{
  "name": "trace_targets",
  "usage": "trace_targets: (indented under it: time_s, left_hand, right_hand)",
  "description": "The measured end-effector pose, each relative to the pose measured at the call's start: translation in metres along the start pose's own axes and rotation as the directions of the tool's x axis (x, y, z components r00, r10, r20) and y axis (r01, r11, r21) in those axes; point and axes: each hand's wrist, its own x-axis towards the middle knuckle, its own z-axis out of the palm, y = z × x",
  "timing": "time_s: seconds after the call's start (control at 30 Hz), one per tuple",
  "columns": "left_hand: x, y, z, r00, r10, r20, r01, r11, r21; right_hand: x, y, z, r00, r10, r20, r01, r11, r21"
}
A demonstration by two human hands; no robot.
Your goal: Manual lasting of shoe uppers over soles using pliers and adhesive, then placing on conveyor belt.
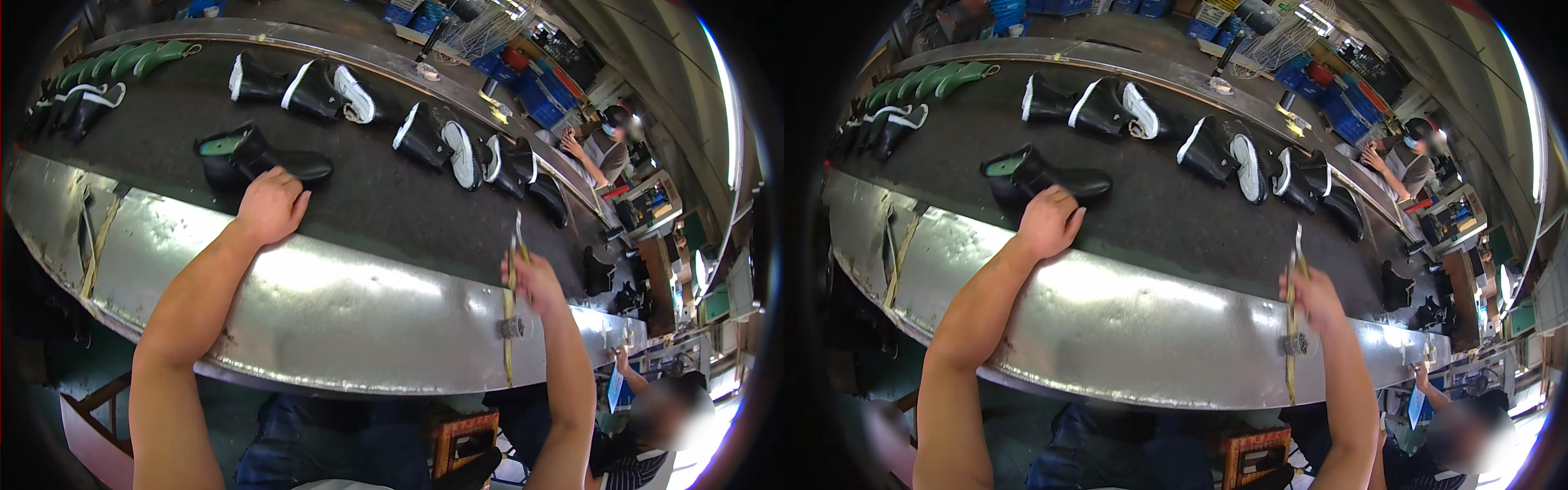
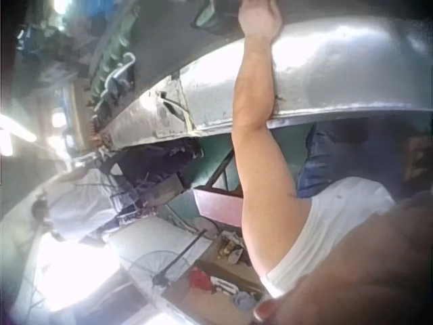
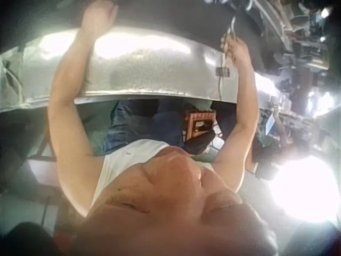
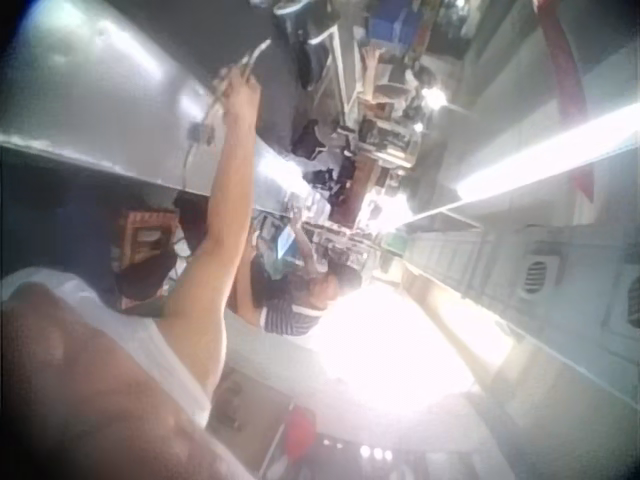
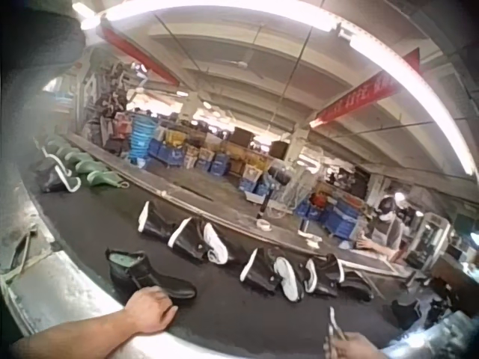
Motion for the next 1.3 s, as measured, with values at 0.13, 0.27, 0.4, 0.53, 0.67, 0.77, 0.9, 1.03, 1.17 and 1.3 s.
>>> trace_targets:
  time_s: [0.13,0.27,0.4,0.53,0.67,0.77,0.9,1.03,1.17,1.3]
  left_hand:
    - [0.001,-0.002,0.0,0.996,-0.056,0.075,0.059,0.998,-0.035]
    - [0.003,-0.005,-0.003,0.99,-0.072,0.121,0.077,0.996,-0.042]
    - [0.013,-0.001,0.01,0.992,-0.073,0.099,0.083,0.992,-0.099]
    - [0.01,-0.003,-0.001,0.984,-0.089,0.153,0.091,0.996,-0.01]
    - [0.008,-0.003,-0.002,0.988,-0.065,0.137,0.062,0.998,0.02]
    - [0.008,-0.003,0.002,0.99,-0.056,0.126,0.062,0.997,-0.047]
    - [0.01,-0.007,0.0,0.988,-0.048,0.146,0.064,0.992,-0.107]
    - [0.011,-0.008,-0.002,0.987,-0.016,0.16,0.036,0.992,-0.123]
    - [0.009,-0.014,-0.009,0.988,0.01,0.156,0.015,0.987,-0.157]
    - [0.011,-0.013,-0.006,0.99,0.027,0.141,-0.01,0.993,-0.115]
  right_hand:
    - [0.143,-0.021,-0.018,0.99,0.123,-0.062,-0.125,0.992,-0.028]
    - [0.231,-0.01,-0.039,0.99,0.141,-0.016,-0.142,0.99,-0.029]
    - [0.261,0.064,-0.157,0.829,0.065,-0.555,0.016,0.99,0.141]
    - [0.209,0.051,-0.149,0.931,0.158,-0.329,-0.216,0.965,-0.149]
    - [0.204,0.015,-0.088,1.0,-0.001,-0.024,-0.007,0.944,-0.329]
    - [0.238,0.005,-0.047,0.999,-0.002,0.043,0.015,0.95,-0.313]
    - [0.26,0.025,-0.057,0.971,0.086,-0.224,-0.15,0.945,-0.291]
    - [0.237,0.047,-0.088,0.959,0.092,-0.269,-0.153,0.964,-0.218]
    - [0.211,0.052,-0.115,0.987,0.014,-0.158,-0.024,0.998,-0.064]
    - [0.211,0.085,-0.176,0.91,0.124,-0.396,-0.054,0.981,0.184]
